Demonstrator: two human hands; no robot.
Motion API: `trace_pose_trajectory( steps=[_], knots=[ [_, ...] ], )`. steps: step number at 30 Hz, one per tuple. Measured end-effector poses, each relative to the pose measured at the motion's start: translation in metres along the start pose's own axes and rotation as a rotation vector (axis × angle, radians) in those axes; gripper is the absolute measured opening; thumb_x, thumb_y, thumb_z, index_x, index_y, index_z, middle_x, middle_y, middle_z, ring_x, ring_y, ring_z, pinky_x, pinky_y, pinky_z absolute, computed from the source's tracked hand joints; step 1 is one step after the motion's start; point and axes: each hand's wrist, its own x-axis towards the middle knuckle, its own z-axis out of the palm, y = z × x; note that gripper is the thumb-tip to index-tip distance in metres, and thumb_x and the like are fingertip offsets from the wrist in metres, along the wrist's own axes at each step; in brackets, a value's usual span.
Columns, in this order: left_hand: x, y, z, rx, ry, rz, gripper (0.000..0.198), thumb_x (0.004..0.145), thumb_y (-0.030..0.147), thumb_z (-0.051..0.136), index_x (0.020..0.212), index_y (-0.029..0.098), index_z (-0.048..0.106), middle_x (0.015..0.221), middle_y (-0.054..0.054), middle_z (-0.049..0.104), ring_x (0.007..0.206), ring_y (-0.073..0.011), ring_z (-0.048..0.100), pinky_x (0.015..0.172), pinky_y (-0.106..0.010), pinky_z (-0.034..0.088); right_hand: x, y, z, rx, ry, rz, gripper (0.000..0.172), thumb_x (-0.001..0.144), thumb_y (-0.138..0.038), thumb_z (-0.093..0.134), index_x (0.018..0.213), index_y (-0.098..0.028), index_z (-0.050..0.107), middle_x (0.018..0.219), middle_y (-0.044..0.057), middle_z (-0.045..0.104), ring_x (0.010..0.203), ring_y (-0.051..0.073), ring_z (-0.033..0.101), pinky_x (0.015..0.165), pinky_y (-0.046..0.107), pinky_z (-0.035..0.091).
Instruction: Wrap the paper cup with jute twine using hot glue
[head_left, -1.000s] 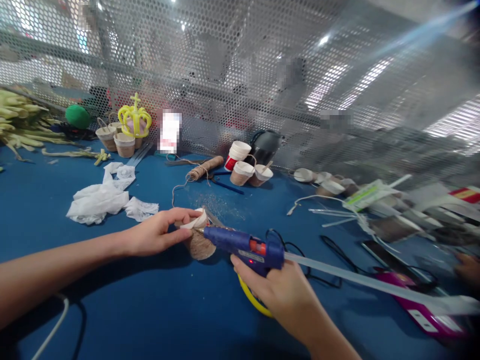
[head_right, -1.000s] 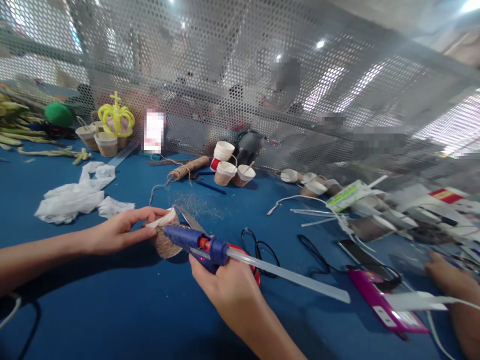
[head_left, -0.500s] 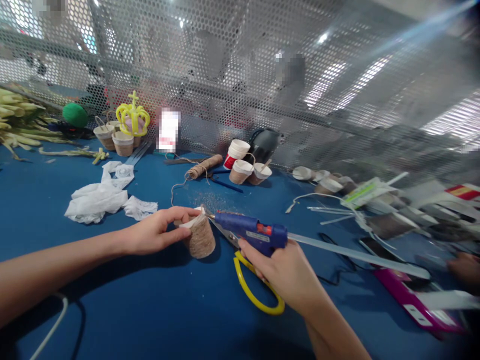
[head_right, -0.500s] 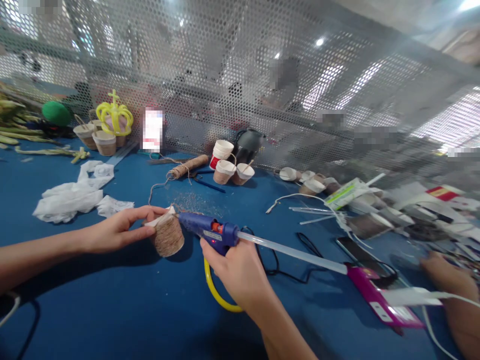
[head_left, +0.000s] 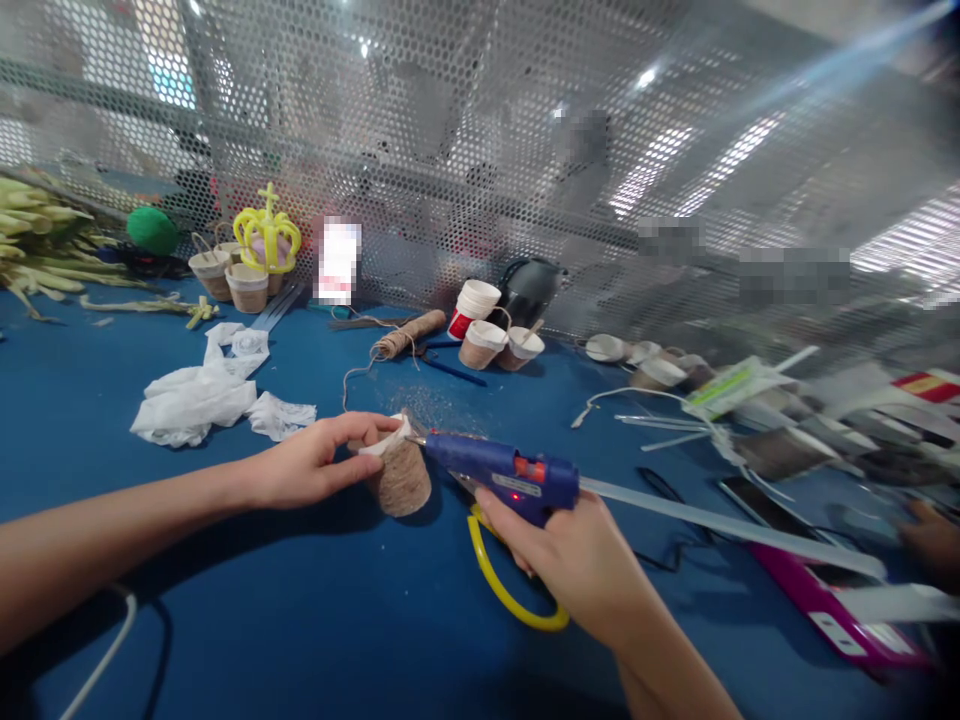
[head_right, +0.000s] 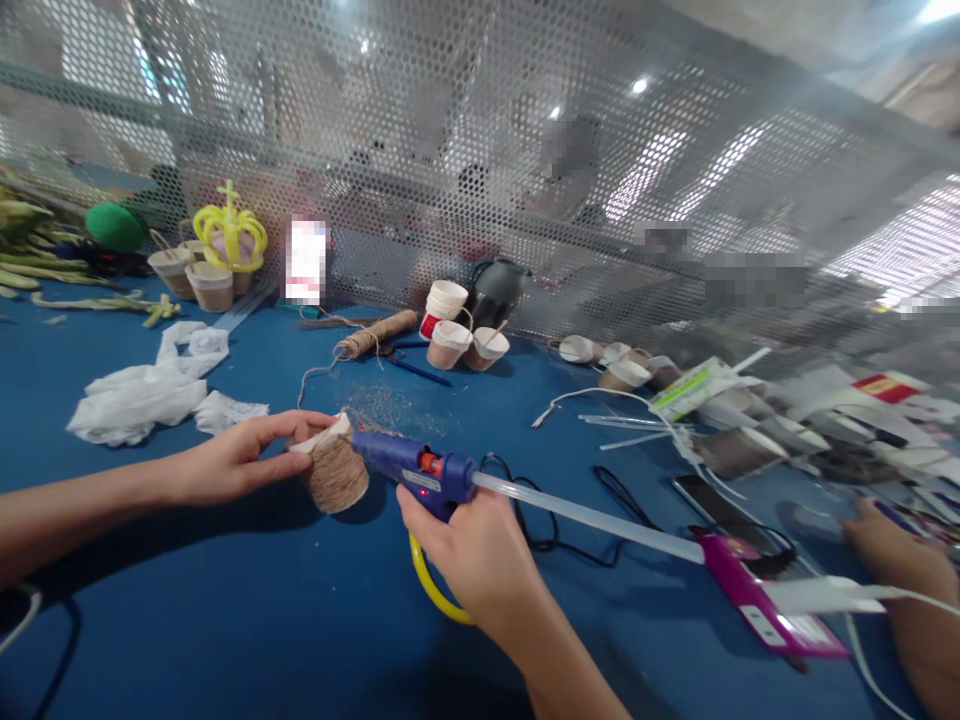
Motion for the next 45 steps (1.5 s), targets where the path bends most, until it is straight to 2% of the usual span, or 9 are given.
trace_pose_trajectory(
  steps=[6,11,16,22,28,33,37,42,45],
  knots=[
    [0.001,0.001,0.0,-0.019,0.005,0.01,0.017,0.085,0.028,0.041,0.074,0.016,0.045,0.128,-0.01,0.046,0.117,-0.021,0.042,0.096,-0.035,0.034,-0.007,-0.008,0.003,0.0,-0.068,0.079,0.02,0.072,-0.03,0.051,0.059,-0.018,0.06,0.042,-0.001,0.054,0.039,0.014,0.05,0.041,0.025,0.043],
    [0.001,0.001,0.001,-0.014,0.002,0.025,0.017,0.085,0.027,0.041,0.073,0.016,0.044,0.128,-0.01,0.046,0.118,-0.02,0.042,0.096,-0.033,0.034,-0.008,-0.009,0.007,-0.029,-0.06,0.025,0.018,0.071,-0.027,0.049,0.065,-0.018,0.063,0.052,0.003,0.06,0.047,0.016,0.054,0.049,0.027,0.046],
    [0.001,0.0,0.0,-0.006,-0.009,0.014,0.018,0.086,0.029,0.041,0.074,0.016,0.045,0.13,-0.009,0.045,0.118,-0.0203,0.042,0.095,-0.032,0.034,-0.007,-0.005,0.006,-0.004,-0.078,0.101,0.018,0.071,-0.031,0.052,0.062,-0.018,0.061,0.045,0.0,0.055,0.041,0.015,0.051,0.042,0.026,0.043],
    [0.0,-0.001,-0.001,-0.008,-0.015,0.008,0.017,0.086,0.029,0.041,0.075,0.017,0.044,0.13,-0.009,0.044,0.118,-0.0203,0.042,0.095,-0.032,0.035,-0.001,0.0,-0.001,0.097,-0.112,0.155,0.031,0.073,-0.032,0.053,0.045,-0.021,0.047,0.032,-0.004,0.045,0.031,0.012,0.045,0.038,0.024,0.04],
    [0.0,-0.001,-0.002,-0.002,-0.015,0.005,0.017,0.085,0.03,0.042,0.075,0.017,0.044,0.13,-0.008,0.045,0.118,-0.0201,0.042,0.095,-0.031,0.035,0.004,0.002,-0.001,0.138,-0.121,0.2,0.037,0.074,-0.034,0.053,0.041,-0.022,0.039,0.032,-0.004,0.046,0.032,0.012,0.048,0.039,0.024,0.042],
    [0.0,0.0,-0.001,0.007,-0.011,0.015,0.018,0.086,0.031,0.041,0.074,0.017,0.045,0.13,-0.008,0.045,0.119,-0.0199,0.041,0.096,-0.031,0.034,0.006,0.005,0.001,0.127,-0.103,0.128,0.034,0.074,-0.032,0.051,0.044,-0.023,0.04,0.03,-0.005,0.042,0.032,0.012,0.046,0.043,0.026,0.044],
    [0.0,-0.001,-0.001,-0.004,-0.007,0.019,0.019,0.085,0.031,0.042,0.074,0.017,0.046,0.13,-0.008,0.045,0.118,-0.0201,0.042,0.095,-0.031,0.035,0.006,0.003,-0.001,0.18,-0.094,0.136,0.024,0.072,-0.029,0.05,0.05,-0.022,0.043,0.035,-0.005,0.045,0.033,0.011,0.045,0.038,0.024,0.04],
    [0.0,0.001,-0.001,-0.003,0.004,0.018,0.019,0.085,0.031,0.042,0.073,0.017,0.046,0.128,-0.008,0.047,0.116,-0.0211,0.043,0.095,-0.032,0.035,0.004,-0.002,-0.003,0.208,-0.142,0.261,0.032,0.071,-0.032,0.055,0.044,-0.021,0.04,0.032,-0.005,0.043,0.03,0.01,0.041,0.036,0.022,0.039],
    [0.0,0.002,-0.001,-0.006,0.004,0.025,0.017,0.085,0.029,0.043,0.072,0.017,0.045,0.127,-0.008,0.047,0.115,-0.021,0.044,0.095,-0.033,0.035,0.004,-0.003,-0.005,0.232,-0.168,0.315,0.033,0.071,-0.036,0.057,0.044,-0.021,0.044,0.033,-0.004,0.045,0.034,0.011,0.046,0.038,0.023,0.04]
  ],
)
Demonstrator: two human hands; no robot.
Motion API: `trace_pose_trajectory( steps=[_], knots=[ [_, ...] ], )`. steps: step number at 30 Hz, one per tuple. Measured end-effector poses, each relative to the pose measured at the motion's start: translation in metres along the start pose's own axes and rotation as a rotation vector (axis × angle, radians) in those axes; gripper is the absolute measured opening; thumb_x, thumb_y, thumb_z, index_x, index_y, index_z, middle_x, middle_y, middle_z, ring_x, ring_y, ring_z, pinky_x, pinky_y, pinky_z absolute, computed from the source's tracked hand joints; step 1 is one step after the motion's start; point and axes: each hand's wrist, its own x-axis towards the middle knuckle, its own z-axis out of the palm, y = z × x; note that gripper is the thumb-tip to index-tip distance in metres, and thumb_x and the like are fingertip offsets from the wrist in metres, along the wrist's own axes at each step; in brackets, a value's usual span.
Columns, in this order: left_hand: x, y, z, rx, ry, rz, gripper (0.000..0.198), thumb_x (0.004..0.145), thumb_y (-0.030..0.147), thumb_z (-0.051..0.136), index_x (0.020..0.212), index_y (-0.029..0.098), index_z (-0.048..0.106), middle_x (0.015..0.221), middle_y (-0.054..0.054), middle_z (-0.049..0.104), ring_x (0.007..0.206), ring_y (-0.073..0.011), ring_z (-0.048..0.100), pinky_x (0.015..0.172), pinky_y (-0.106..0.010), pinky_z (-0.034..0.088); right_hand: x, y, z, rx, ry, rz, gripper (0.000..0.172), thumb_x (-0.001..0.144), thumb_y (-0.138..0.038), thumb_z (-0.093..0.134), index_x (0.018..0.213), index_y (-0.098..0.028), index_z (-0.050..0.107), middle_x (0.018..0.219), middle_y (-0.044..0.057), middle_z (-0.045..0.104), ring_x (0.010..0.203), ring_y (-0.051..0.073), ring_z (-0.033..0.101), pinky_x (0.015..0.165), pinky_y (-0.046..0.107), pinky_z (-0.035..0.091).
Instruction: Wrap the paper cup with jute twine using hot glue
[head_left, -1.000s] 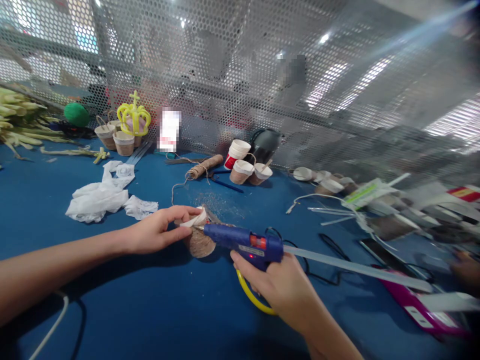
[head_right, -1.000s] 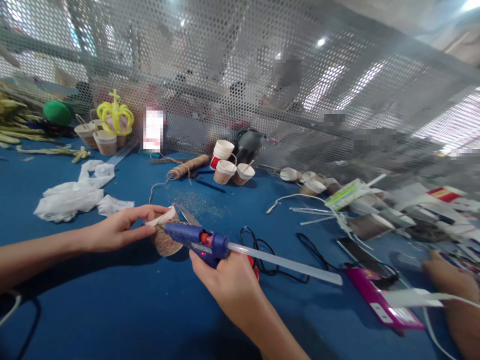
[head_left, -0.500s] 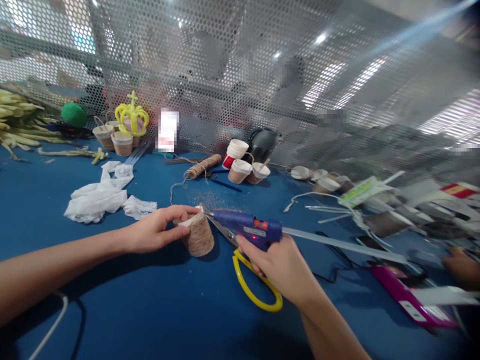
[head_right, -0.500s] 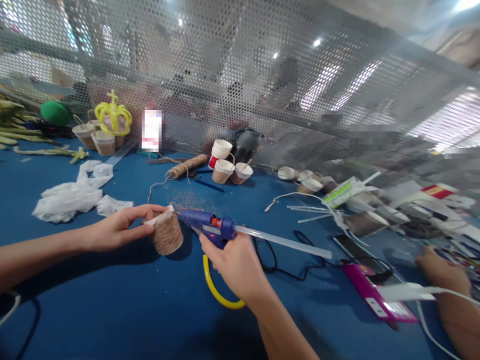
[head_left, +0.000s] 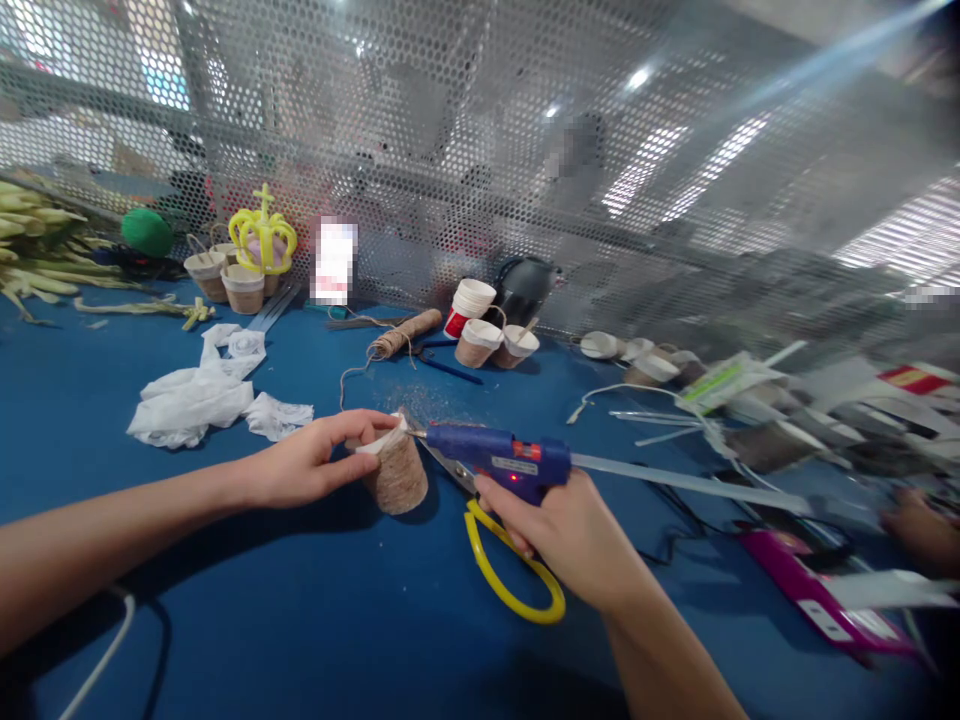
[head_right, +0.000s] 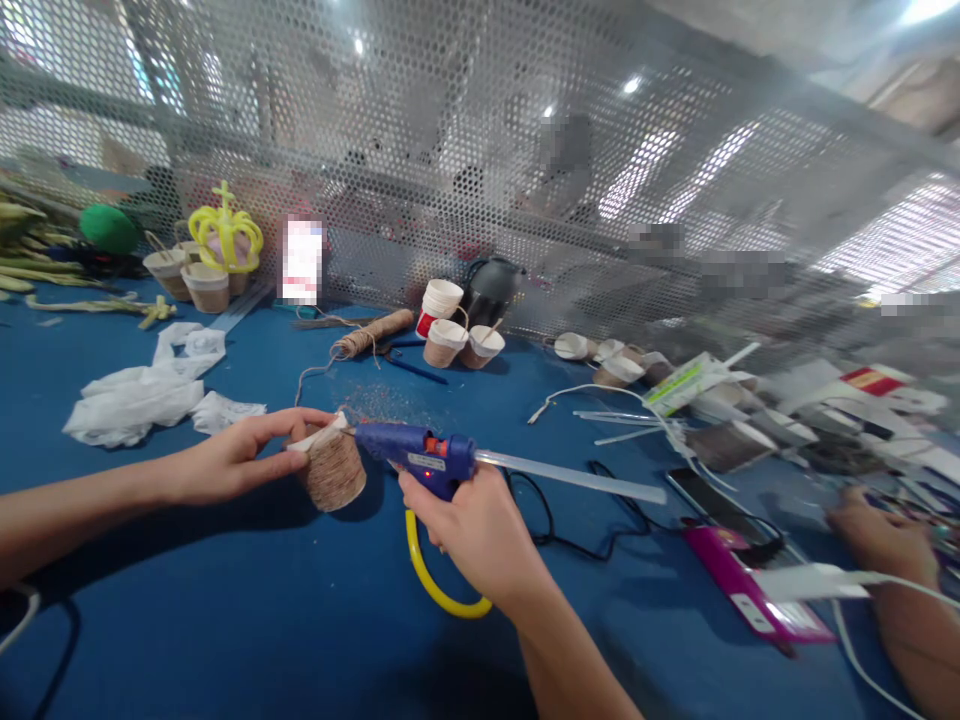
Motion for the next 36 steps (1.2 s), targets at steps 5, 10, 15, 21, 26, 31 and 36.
trace_pose_trajectory(
  steps=[5,10,15,21,26,31,36],
  knots=[
    [0.0,0.0,-0.001,0.002,-0.006,0.026,0.016,0.085,0.027,0.041,0.073,0.017,0.045,0.127,-0.009,0.046,0.116,-0.0205,0.044,0.095,-0.034,0.035,0.005,0.007,-0.008,0.086,-0.061,-0.046,0.032,0.076,-0.038,0.052,0.051,-0.018,0.051,0.034,-0.006,0.041,0.036,0.009,0.042,0.044,0.023,0.039],
    [0.001,-0.001,-0.002,0.026,0.001,0.033,0.015,0.084,0.025,0.042,0.072,0.017,0.043,0.127,-0.01,0.047,0.115,-0.0193,0.044,0.094,-0.033,0.036,0.023,0.022,-0.017,0.273,0.007,-0.014,0.028,0.07,-0.036,0.06,0.053,-0.016,0.05,0.045,-0.003,0.049,0.044,0.008,0.044,0.046,0.022,0.037],
    [0.002,0.002,-0.004,0.057,0.006,-0.007,0.012,0.082,0.025,0.043,0.074,0.016,0.045,0.124,-0.011,0.049,0.112,-0.0205,0.047,0.092,-0.033,0.036,0.053,0.042,-0.016,0.292,0.175,0.085,0.027,0.072,-0.039,0.059,0.069,-0.013,0.056,0.068,0.003,0.058,0.056,0.01,0.051,0.051,0.021,0.041],
    [0.001,0.005,-0.006,0.095,-0.009,-0.001,0.012,0.082,0.026,0.043,0.077,0.016,0.047,0.12,-0.01,0.053,0.106,-0.0209,0.05,0.09,-0.033,0.038,0.08,0.054,-0.002,0.136,0.126,0.24,0.026,0.086,-0.033,0.046,0.092,-0.009,0.056,0.085,0.006,0.059,0.067,0.012,0.057,0.06,0.029,0.048],
    [0.0,0.012,-0.008,0.117,-0.05,0.002,0.013,0.082,0.026,0.043,0.076,0.016,0.047,0.114,-0.009,0.056,0.1,-0.0198,0.053,0.088,-0.031,0.04,0.094,0.055,0.001,-0.056,0.122,0.234,0.031,0.084,-0.03,0.05,0.112,-0.015,0.05,0.111,0.007,0.053,0.092,0.019,0.055,0.075,0.039,0.047],
    [0.0,0.019,-0.01,0.124,-0.124,0.035,0.015,0.083,0.025,0.042,0.072,0.015,0.046,0.114,-0.009,0.056,0.101,-0.018,0.052,0.085,-0.027,0.04,0.08,0.028,0.001,-0.186,0.142,-0.008,0.015,0.079,-0.018,0.055,0.091,-0.012,0.061,0.107,0.013,0.054,0.1,0.024,0.05,0.088,0.037,0.036],
    [-0.002,0.02,-0.011,0.12,-0.215,0.062,0.015,0.085,0.023,0.04,0.076,0.014,0.048,0.112,-0.009,0.056,0.099,-0.0168,0.052,0.084,-0.027,0.04,0.054,-0.006,0.015,-0.08,-0.211,-0.291,0.028,0.087,-0.032,0.04,0.108,-0.023,0.056,0.076,0.0,0.057,0.063,0.011,0.053,0.06,0.024,0.043]
  ],
)
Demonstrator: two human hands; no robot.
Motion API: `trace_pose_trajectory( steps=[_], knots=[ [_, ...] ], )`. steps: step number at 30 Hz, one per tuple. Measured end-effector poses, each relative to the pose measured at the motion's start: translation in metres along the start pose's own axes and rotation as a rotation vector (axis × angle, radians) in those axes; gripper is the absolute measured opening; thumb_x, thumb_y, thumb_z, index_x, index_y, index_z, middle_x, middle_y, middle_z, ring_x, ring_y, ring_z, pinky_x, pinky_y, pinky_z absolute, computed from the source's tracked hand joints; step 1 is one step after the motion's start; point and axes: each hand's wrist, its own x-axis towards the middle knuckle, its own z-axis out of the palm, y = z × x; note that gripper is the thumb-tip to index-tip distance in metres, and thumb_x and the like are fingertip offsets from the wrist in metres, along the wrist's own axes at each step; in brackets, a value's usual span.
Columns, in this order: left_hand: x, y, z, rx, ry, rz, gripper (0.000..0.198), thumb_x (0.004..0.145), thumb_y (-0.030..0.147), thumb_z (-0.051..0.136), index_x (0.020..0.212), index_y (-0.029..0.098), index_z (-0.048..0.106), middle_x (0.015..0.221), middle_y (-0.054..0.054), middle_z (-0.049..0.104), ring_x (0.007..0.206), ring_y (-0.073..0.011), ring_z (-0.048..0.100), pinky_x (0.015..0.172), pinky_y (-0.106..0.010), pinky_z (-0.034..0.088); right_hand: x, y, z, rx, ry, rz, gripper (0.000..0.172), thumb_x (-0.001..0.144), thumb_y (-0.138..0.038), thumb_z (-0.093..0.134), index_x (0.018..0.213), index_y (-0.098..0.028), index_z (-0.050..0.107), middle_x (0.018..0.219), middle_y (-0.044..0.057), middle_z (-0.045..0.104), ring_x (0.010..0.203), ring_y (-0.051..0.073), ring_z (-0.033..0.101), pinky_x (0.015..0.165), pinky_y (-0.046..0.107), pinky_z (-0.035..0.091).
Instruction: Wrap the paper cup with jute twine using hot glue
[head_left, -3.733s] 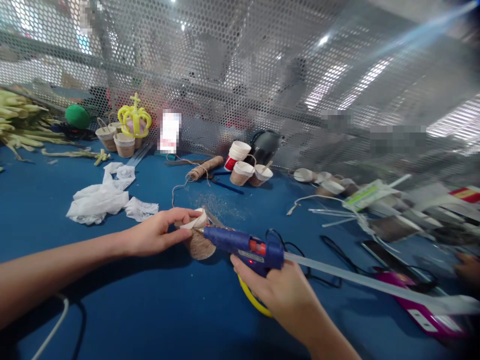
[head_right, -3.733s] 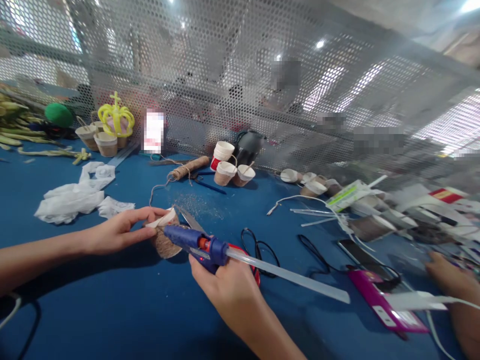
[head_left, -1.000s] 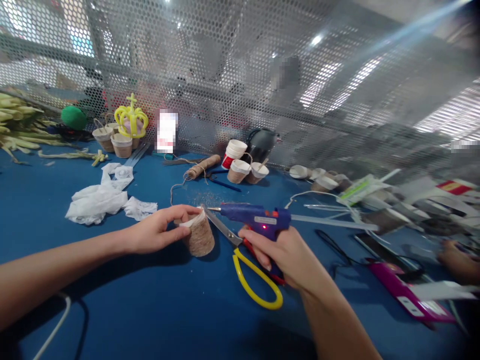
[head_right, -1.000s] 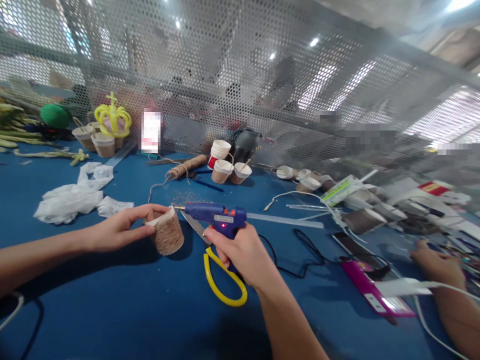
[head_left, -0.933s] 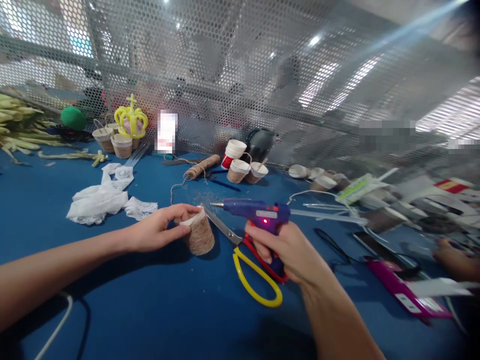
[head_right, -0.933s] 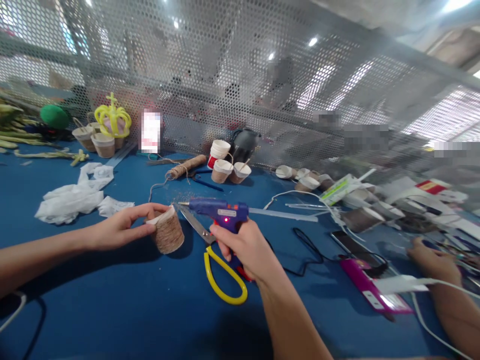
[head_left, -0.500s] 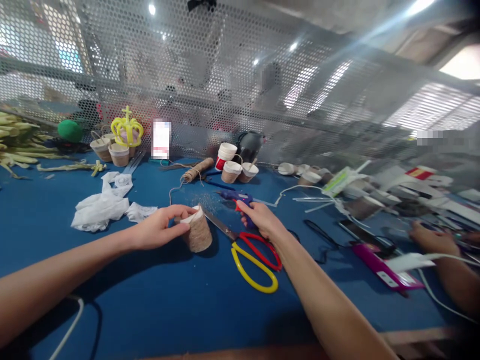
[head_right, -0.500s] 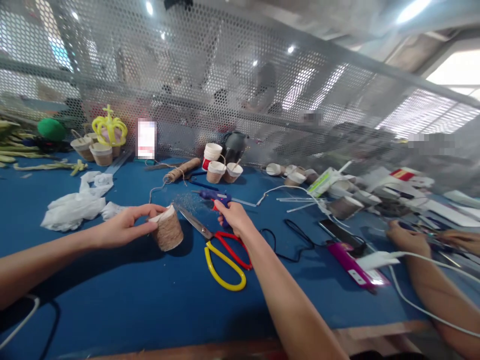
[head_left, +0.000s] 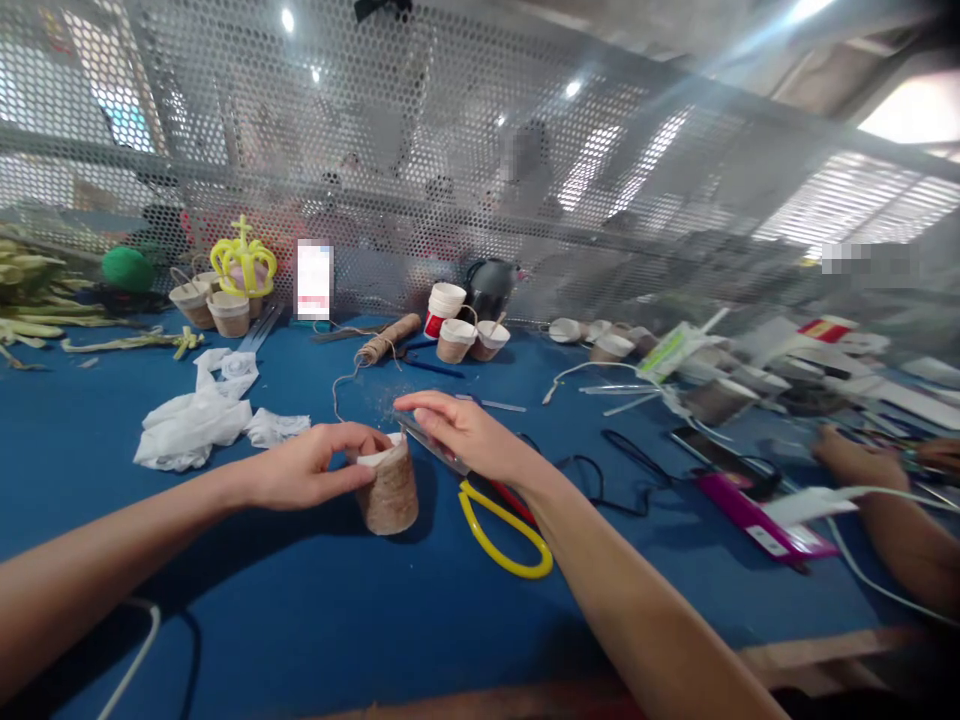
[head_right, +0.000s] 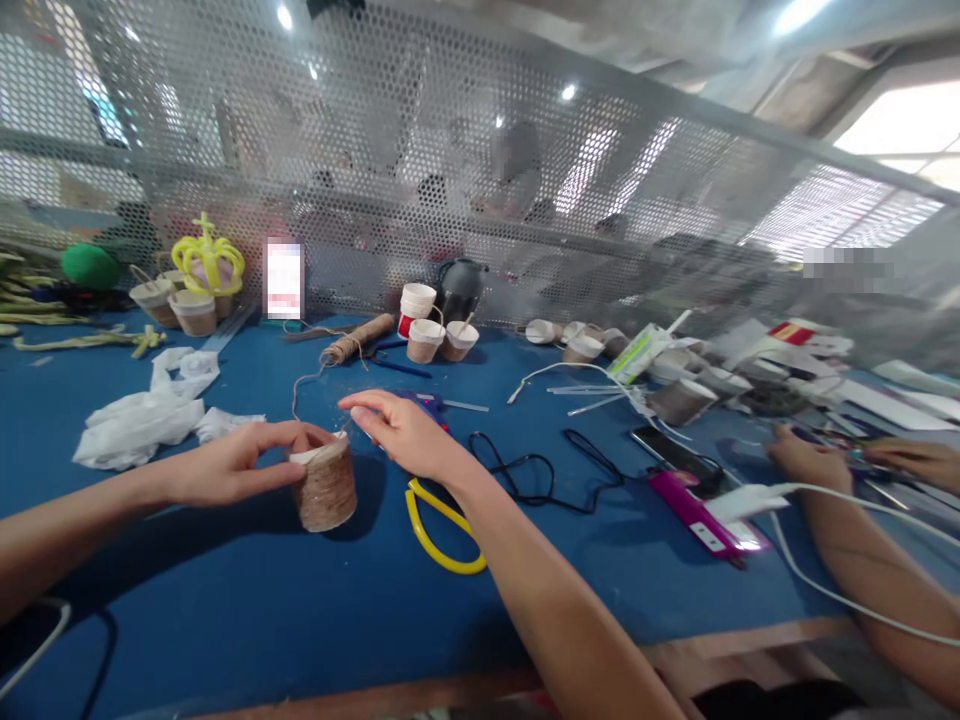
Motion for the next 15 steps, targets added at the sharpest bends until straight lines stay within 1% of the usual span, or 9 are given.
trace_pose_trajectory(
  steps=[2,4,6,8,11,15],
  knots=[
    [0.0,0.001,0.0,-0.015,-0.03,0.011,0.015,0.085,0.022,0.04,0.076,0.014,0.048,0.113,-0.009,0.055,0.099,-0.0167,0.052,0.085,-0.026,0.039,-0.001,-0.003,0.005,0.102,-0.139,-0.018,0.037,0.09,-0.037,0.03,0.113,-0.018,0.051,0.061,-0.002,0.05,0.048,0.009,0.045,0.049,0.023,0.039],
    [-0.001,0.001,0.0,-0.039,-0.06,0.018,0.016,0.085,0.023,0.04,0.075,0.013,0.048,0.112,-0.008,0.055,0.097,-0.0166,0.052,0.084,-0.026,0.039,0.0,0.0,0.008,0.2,-0.198,-0.015,0.04,0.09,-0.039,0.027,0.108,-0.013,0.051,0.059,-0.002,0.048,0.045,0.008,0.044,0.046,0.023,0.038],
    [-0.001,0.0,-0.002,-0.07,-0.09,0.011,0.017,0.086,0.025,0.04,0.075,0.013,0.047,0.109,-0.008,0.056,0.095,-0.0166,0.052,0.083,-0.026,0.04,0.001,0.005,0.011,0.281,-0.195,-0.038,0.037,0.089,-0.039,0.03,0.099,-0.012,0.053,0.067,0.001,0.051,0.051,0.009,0.048,0.048,0.023,0.041],
    [-0.001,-0.001,-0.003,-0.096,-0.107,-0.004,0.019,0.086,0.027,0.039,0.076,0.013,0.046,0.104,-0.007,0.057,0.092,-0.0163,0.052,0.082,-0.026,0.04,-0.001,0.008,0.012,0.331,-0.163,-0.066,0.033,0.088,-0.039,0.034,0.092,-0.012,0.053,0.074,0.003,0.053,0.057,0.01,0.05,0.052,0.024,0.043],
    [0.0,-0.005,-0.005,-0.096,-0.106,-0.039,0.02,0.086,0.03,0.039,0.077,0.014,0.047,0.098,-0.006,0.058,0.087,-0.0153,0.052,0.078,-0.026,0.041,-0.007,0.005,0.01,0.3,-0.107,-0.062,0.026,0.084,-0.037,0.043,0.085,-0.014,0.053,0.07,0.001,0.053,0.06,0.01,0.05,0.058,0.024,0.042],
    [0.0,-0.01,-0.005,-0.07,-0.1,-0.077,0.023,0.086,0.033,0.039,0.081,0.013,0.049,0.088,-0.004,0.058,0.078,-0.013,0.052,0.071,-0.023,0.042,-0.019,-0.005,0.006,0.209,-0.065,-0.042,0.02,0.08,-0.035,0.051,0.081,-0.016,0.054,0.064,-0.003,0.048,0.058,0.009,0.045,0.055,0.022,0.037]
  ],
)
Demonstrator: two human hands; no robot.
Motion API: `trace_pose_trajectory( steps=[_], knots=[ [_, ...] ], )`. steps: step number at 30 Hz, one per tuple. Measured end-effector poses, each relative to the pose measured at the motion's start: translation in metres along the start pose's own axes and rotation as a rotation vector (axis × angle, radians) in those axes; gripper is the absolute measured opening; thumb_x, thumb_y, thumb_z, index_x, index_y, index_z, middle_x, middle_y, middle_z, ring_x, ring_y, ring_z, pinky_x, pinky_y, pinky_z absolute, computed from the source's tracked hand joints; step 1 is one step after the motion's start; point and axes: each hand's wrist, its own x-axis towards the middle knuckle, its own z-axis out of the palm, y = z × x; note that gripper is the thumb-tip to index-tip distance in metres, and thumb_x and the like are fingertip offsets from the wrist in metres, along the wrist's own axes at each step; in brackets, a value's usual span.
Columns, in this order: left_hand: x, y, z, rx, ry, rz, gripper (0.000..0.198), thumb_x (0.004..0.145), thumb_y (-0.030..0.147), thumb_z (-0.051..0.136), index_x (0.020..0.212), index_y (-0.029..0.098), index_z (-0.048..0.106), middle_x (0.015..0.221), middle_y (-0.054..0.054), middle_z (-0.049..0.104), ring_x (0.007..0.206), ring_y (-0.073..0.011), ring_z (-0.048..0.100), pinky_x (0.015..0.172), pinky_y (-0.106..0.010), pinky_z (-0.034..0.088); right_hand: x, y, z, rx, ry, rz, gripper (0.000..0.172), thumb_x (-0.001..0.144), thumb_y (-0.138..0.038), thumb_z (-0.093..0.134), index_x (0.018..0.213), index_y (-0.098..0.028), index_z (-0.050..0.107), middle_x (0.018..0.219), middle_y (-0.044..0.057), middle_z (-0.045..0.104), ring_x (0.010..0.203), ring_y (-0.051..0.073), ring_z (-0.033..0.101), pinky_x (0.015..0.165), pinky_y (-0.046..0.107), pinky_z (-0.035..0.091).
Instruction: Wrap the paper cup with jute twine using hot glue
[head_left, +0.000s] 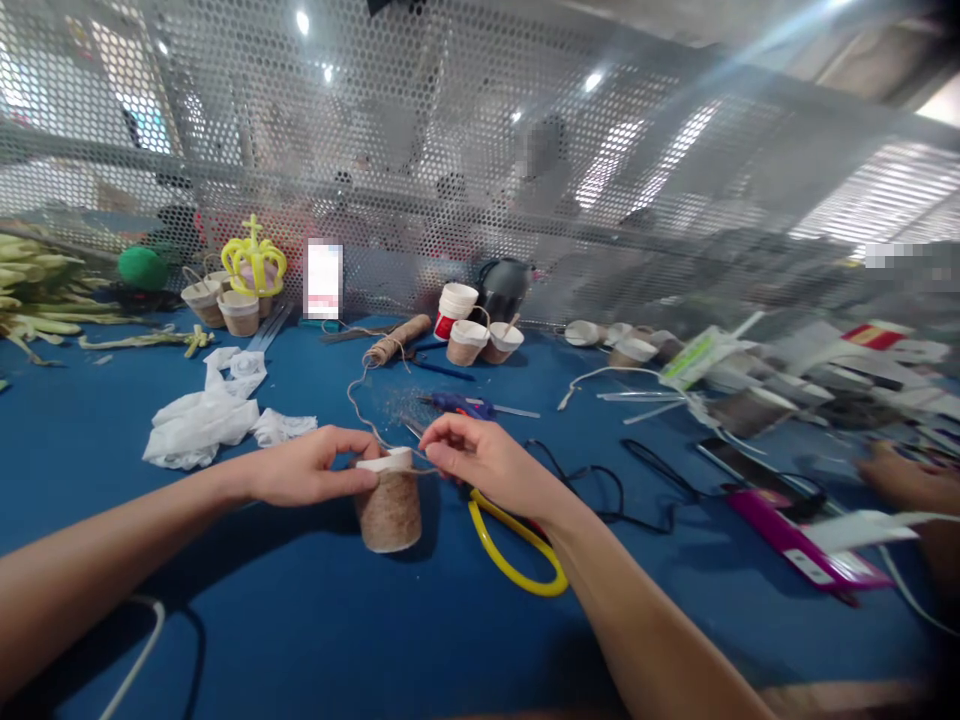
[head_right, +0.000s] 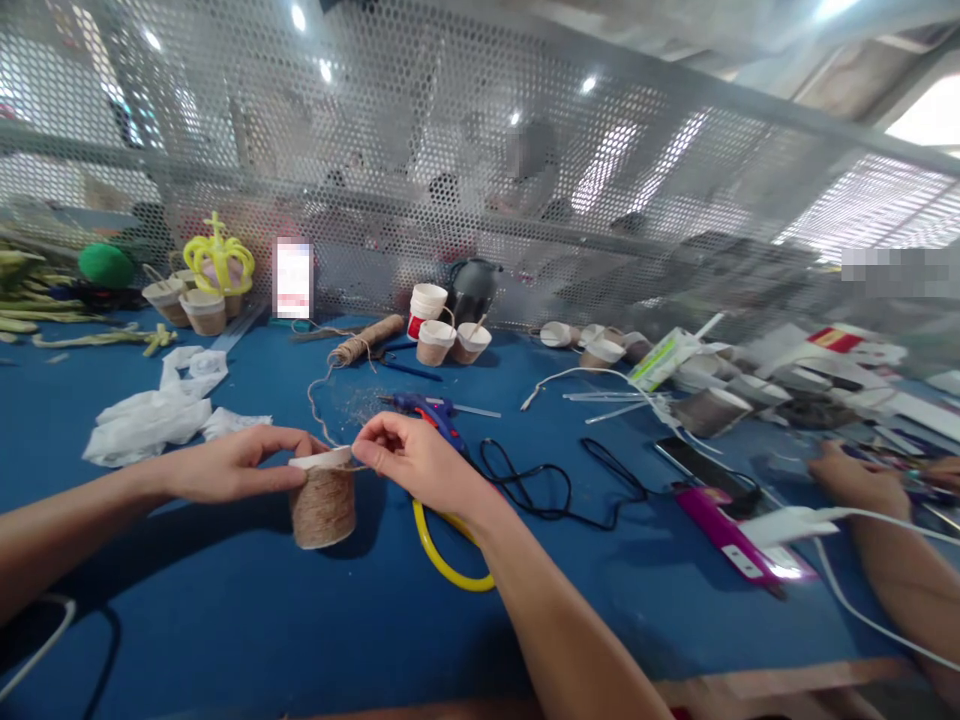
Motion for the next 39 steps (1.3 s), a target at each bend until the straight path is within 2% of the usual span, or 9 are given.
trace_pose_trajectory(
  steps=[7,15,23,34,39],
  knots=[
    [-0.0002,0.0013,-0.0015,0.07,0.006,-0.05,0.023,0.085,0.033,0.041,0.08,0.012,0.051,0.075,-0.001,0.055,0.068,-0.0108,0.049,0.062,-0.02,0.04,-0.0108,-0.0087,0.0007,-0.089,-0.007,0.046,0.019,0.075,-0.035,0.057,0.07,-0.017,0.056,0.052,-0.007,0.035,0.05,0.008,0.032,0.048,0.022,0.028],
    [-0.0003,0.0016,-0.004,0.093,-0.038,-0.014,0.022,0.085,0.032,0.041,0.082,0.012,0.051,0.075,-0.001,0.054,0.069,-0.0109,0.047,0.064,-0.021,0.039,-0.0093,-0.0091,0.0058,-0.179,0.116,0.009,0.016,0.077,-0.029,0.054,0.069,-0.015,0.057,0.055,-0.005,0.041,0.052,0.008,0.036,0.049,0.021,0.031],
    [-0.0008,0.0043,-0.0048,0.078,-0.056,-0.026,0.021,0.085,0.03,0.041,0.084,0.013,0.052,0.077,-0.001,0.054,0.07,-0.0108,0.047,0.064,-0.02,0.039,-0.0087,-0.0082,0.0059,-0.207,0.091,0.023,0.015,0.078,-0.027,0.053,0.068,-0.016,0.055,0.053,-0.007,0.037,0.049,0.007,0.033,0.046,0.021,0.029],
    [-0.0013,0.0034,-0.0054,0.052,-0.072,-0.008,0.02,0.086,0.029,0.041,0.083,0.012,0.052,0.077,-0.001,0.054,0.07,-0.0107,0.048,0.065,-0.02,0.039,-0.0055,-0.0027,0.008,-0.239,0.078,0.012,0.014,0.079,-0.026,0.052,0.069,-0.017,0.054,0.055,-0.005,0.042,0.051,0.008,0.035,0.047,0.021,0.03],
    [-0.0006,0.0028,-0.0062,0.041,-0.088,-0.014,0.02,0.086,0.028,0.04,0.084,0.012,0.051,0.077,-0.001,0.054,0.071,-0.0106,0.047,0.066,-0.02,0.039,-0.0029,0.0009,0.0085,-0.182,0.068,0.036,0.01,0.079,-0.026,0.052,0.084,-0.017,0.053,0.059,-0.005,0.042,0.054,0.009,0.039,0.052,0.022,0.034]
  ],
)
